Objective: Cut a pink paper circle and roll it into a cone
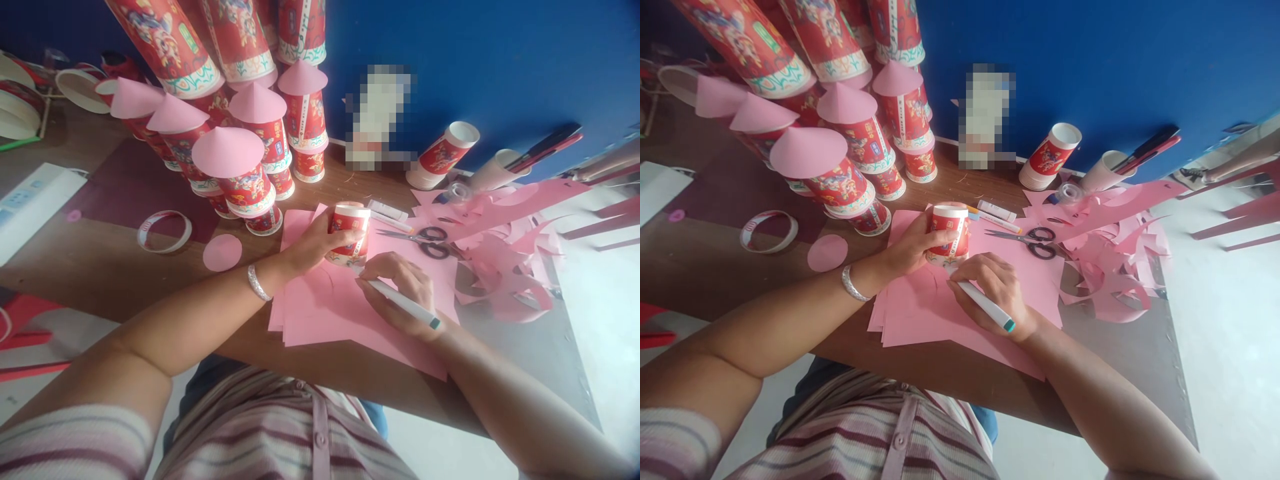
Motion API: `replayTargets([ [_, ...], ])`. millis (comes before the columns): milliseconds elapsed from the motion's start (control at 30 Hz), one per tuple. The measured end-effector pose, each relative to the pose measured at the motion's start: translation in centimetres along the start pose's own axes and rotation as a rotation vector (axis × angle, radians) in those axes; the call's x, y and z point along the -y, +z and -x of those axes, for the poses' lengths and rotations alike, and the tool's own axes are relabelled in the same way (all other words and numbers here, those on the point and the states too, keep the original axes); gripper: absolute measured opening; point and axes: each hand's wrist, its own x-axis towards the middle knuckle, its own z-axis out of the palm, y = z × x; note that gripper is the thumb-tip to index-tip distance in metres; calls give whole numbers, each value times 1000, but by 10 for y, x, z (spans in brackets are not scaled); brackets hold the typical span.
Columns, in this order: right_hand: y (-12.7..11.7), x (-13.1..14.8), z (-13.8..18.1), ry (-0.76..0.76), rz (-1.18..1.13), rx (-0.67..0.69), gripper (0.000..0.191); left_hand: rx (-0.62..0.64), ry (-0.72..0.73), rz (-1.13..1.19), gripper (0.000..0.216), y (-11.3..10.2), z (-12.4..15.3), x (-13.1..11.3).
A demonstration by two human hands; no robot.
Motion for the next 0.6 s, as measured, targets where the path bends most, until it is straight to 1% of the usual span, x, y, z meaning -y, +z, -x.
replayTargets([
  [167,-2,2,0,9,11,8,20,-27,38,41,56,4,1,-7],
  [267,-3,2,0,-9,5,-2,20,-30,53,66,47,5,1,-8],
  [367,-2,0,-1,-26,-3,-7,19,-62,69,68,40,5,1,-7],
  [500,0,-1,-1,-38,-17,-10,16,-106,51,99,45,1,0,-2],
  [600,3,-1,-1,-47,-55,-4,17,-96,40,79,44,0,-1,0],
])
